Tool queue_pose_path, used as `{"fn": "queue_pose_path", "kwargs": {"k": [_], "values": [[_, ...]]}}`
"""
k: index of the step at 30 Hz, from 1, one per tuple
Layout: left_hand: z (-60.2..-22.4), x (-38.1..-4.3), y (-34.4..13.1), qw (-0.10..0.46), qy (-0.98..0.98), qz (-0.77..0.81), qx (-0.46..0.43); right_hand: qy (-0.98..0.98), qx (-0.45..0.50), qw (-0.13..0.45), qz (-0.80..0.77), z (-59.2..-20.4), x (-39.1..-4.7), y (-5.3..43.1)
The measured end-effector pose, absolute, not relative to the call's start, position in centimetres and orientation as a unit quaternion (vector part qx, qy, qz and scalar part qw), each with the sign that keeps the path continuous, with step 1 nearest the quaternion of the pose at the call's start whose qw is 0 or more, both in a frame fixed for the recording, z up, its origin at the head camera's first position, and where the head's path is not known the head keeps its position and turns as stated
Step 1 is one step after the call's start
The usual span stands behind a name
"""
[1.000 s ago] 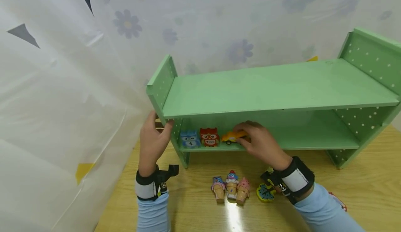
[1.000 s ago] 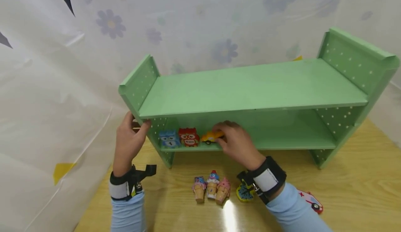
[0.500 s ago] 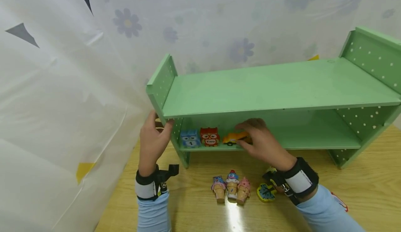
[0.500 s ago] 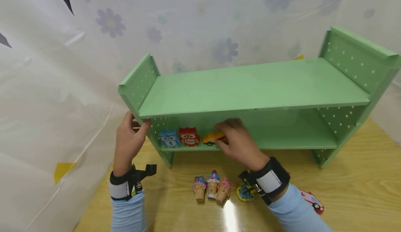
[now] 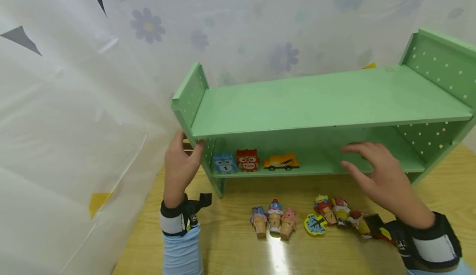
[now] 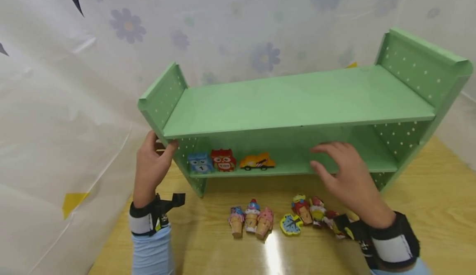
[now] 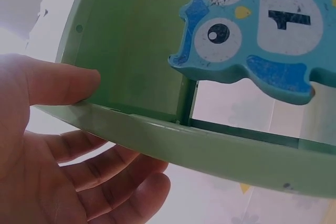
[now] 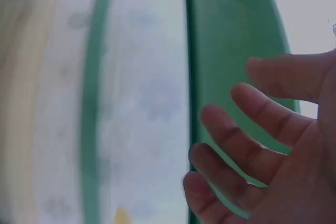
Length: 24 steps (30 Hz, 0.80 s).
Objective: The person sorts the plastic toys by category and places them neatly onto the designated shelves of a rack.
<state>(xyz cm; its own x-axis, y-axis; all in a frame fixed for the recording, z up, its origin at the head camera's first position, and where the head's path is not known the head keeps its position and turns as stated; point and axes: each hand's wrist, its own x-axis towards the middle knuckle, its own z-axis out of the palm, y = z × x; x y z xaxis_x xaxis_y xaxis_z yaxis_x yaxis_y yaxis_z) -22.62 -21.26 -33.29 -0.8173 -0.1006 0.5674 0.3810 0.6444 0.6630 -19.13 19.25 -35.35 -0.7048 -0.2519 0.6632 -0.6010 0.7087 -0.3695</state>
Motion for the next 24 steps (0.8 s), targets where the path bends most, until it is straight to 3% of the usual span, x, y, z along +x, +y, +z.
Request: {"fn": "queue_pose_path", "kwargs": {"k": [6, 13, 15, 24], "values": [[-33.2, -22.7, -21.2, 0.299, -0.859, -0.407, -0.086, -0.909, 0.215, 0.246, 0.258, -38.7, -18.3, 23.6], [-33.4, -22.6, -21.3, 0.293, -0.857, -0.414, -0.086, -0.890, 0.148, 0.342, 0.262, -40.7, -17.0, 25.7], [-33.4, -22.5, -21.3, 0.292, -0.856, -0.418, -0.084, -0.897, 0.138, 0.338, 0.251, -41.1, -16.5, 26.1], [-33.5, -22.7, -21.3, 0.298, -0.855, -0.415, -0.090, -0.954, 0.162, 0.132, 0.217, -44.4, -15.1, 27.8]]}}
